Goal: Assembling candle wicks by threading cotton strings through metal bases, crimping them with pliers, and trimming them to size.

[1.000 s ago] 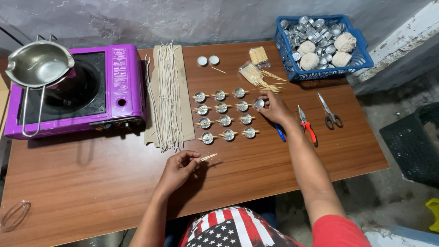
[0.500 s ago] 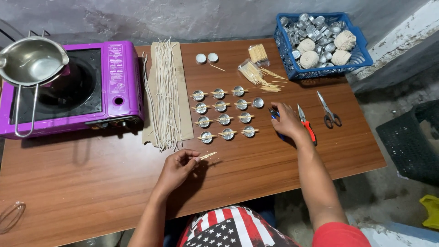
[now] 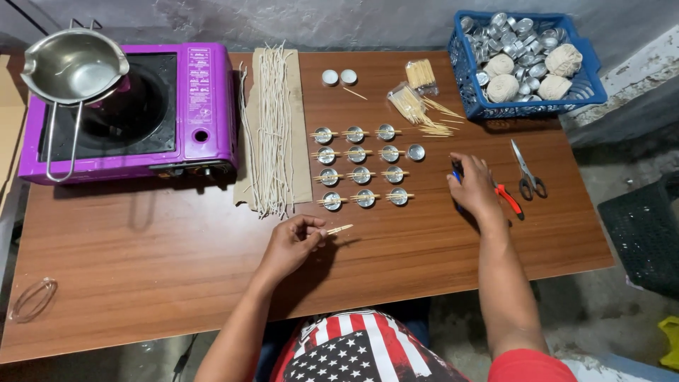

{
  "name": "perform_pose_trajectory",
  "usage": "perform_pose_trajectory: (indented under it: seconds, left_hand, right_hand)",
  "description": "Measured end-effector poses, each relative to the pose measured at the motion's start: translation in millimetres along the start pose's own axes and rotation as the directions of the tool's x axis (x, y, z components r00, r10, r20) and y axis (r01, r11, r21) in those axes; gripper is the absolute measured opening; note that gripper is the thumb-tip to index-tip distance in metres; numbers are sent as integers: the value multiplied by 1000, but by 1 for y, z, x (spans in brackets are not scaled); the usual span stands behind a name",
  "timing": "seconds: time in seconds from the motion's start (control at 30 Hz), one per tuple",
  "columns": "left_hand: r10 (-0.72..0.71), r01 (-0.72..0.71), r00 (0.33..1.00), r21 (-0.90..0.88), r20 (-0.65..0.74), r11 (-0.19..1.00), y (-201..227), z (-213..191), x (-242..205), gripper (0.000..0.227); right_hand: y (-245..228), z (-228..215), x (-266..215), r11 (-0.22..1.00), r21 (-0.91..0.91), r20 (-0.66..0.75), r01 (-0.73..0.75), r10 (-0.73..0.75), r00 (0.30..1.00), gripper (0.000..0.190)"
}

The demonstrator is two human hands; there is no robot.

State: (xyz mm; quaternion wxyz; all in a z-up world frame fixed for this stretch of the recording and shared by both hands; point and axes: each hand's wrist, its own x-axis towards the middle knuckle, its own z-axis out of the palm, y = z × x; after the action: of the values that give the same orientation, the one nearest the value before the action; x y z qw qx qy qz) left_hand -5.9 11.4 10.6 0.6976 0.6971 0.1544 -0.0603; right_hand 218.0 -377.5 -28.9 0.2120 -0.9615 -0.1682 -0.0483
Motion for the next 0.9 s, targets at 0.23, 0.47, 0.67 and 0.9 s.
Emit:
perform_pose_trajectory:
  seconds: [0.23,0.47,0.67,0.9]
  left_hand:
    - [-3,3,998,-9,57,1000,-9,16,9,31]
    - [-45,46,996,-11,77,999,-4,13,2,30]
    - [-62,64,997,-29,50,998,-2,9,-6,31]
    - [-59,61,997,-42,50,997,-14,6,-3,30]
  right_hand:
    - [-138,19,-58,763,433,-142,480,-468,872,11]
    - [-39,34,38,942,162,-170,295,-268,948,57]
    - [-23,44,69,939,246,59,241,-263,963,70]
    - [-24,34,64,946,241,58,217,-237,970,70]
